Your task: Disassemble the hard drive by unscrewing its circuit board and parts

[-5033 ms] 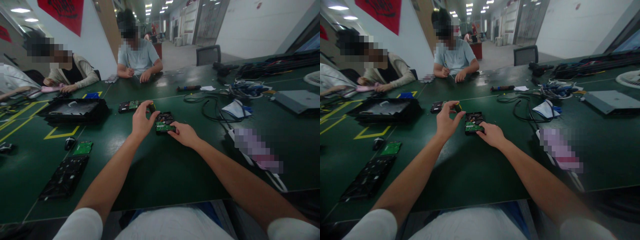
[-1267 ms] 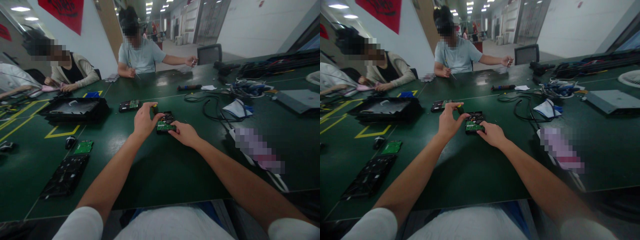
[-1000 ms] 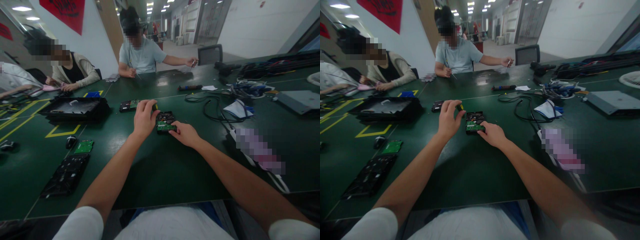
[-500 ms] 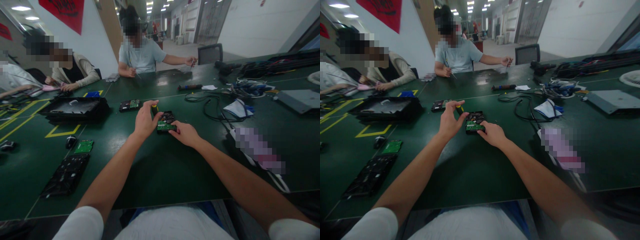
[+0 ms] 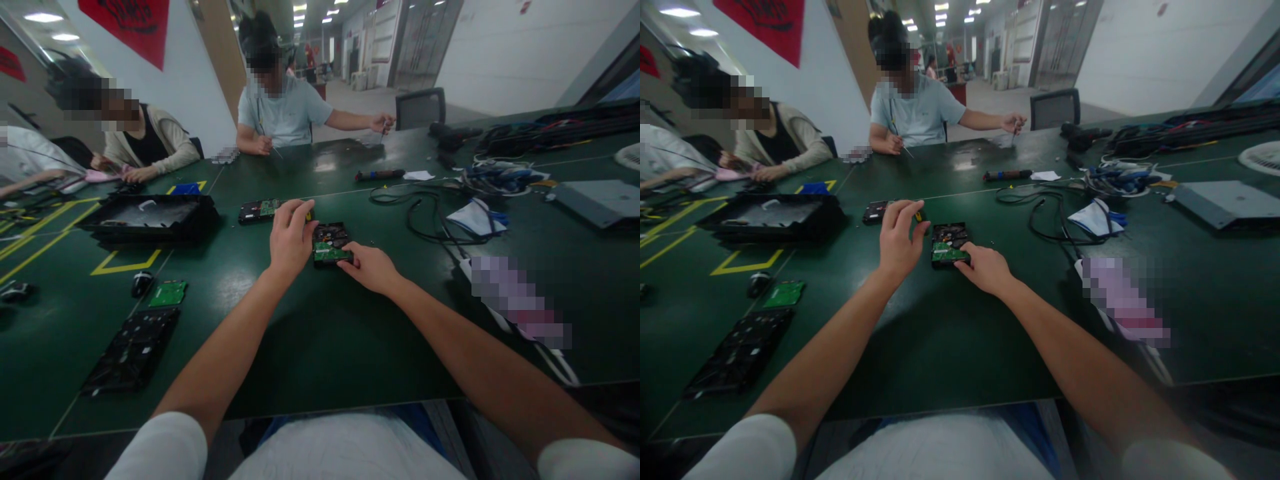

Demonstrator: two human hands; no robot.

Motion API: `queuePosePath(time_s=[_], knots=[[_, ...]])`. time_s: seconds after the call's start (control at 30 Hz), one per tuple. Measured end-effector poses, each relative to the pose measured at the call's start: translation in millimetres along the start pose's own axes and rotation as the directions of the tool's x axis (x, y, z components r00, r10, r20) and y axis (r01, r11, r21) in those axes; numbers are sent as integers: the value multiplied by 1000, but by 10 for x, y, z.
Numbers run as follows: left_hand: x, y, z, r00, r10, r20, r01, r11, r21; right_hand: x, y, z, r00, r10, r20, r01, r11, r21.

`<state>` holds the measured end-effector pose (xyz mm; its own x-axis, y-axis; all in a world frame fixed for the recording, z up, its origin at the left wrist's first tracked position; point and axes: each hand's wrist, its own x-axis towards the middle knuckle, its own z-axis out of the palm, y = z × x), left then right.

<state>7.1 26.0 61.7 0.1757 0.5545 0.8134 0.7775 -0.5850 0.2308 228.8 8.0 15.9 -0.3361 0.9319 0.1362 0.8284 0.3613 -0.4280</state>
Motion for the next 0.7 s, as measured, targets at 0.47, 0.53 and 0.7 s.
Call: queuePosePath(time_s=[0.47, 0.53, 0.7], knots=[[45, -18, 3, 988, -152, 29, 155, 963, -219, 10, 25, 15, 1000, -6, 6, 6, 1000, -15], [57, -7, -21, 993, -119, 23, 121, 975, -185, 10, 27, 18, 1000, -6, 4, 6, 1000, -13], [68, -3, -59, 999, -34, 24, 37, 992, -123, 4, 6, 1, 1000, 1, 8, -1, 1000, -4]])
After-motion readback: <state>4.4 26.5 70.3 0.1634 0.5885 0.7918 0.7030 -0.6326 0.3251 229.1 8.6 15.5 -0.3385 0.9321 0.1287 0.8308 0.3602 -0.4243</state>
